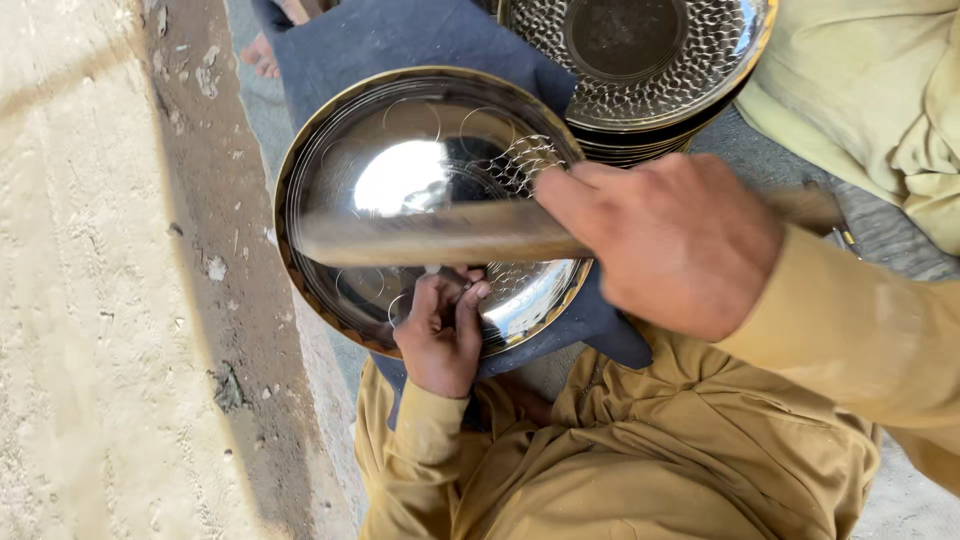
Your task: The person uses a wooden mallet and a small metal punch to hammer a decorative dimpled pattern into the interior surface of a brass bowl. They work systematically across the bowl's surface, creating a textured finish.
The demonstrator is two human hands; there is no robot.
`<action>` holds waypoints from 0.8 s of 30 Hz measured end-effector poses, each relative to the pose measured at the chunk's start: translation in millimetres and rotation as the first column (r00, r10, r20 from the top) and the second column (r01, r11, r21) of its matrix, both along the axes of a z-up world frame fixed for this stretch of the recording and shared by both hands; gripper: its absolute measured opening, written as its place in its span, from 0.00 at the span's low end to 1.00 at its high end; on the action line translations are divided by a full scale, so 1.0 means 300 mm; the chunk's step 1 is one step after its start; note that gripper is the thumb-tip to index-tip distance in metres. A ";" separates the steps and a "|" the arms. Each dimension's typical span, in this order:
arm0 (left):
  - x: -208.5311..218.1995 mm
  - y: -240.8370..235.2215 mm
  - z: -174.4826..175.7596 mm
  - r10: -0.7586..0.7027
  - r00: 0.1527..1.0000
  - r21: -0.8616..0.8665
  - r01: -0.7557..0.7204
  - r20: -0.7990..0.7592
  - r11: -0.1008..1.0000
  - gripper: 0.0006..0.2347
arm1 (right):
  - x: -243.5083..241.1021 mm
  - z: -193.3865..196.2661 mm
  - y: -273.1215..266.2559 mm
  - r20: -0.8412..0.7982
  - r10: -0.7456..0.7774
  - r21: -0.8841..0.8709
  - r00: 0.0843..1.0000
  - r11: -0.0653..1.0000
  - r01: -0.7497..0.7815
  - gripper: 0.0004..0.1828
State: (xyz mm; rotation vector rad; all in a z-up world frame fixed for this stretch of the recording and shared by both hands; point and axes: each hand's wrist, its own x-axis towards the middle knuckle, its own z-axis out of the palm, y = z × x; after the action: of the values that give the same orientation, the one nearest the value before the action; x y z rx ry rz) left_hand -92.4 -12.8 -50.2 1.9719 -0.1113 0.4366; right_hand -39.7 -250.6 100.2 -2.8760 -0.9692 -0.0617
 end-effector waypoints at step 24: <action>0.083 0.064 0.009 -0.347 0.938 0.133 0.342 0.018 0.930 0.20 | -0.114 -0.135 -0.168 -0.034 -0.148 0.176 0.988 0.973 0.151 0.34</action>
State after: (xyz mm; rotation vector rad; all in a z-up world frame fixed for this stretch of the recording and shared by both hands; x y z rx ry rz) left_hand -67.4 6.3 -47.5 2.0163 -0.5167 0.2438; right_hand -73.8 -301.0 59.6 -2.7727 -0.7027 -0.1241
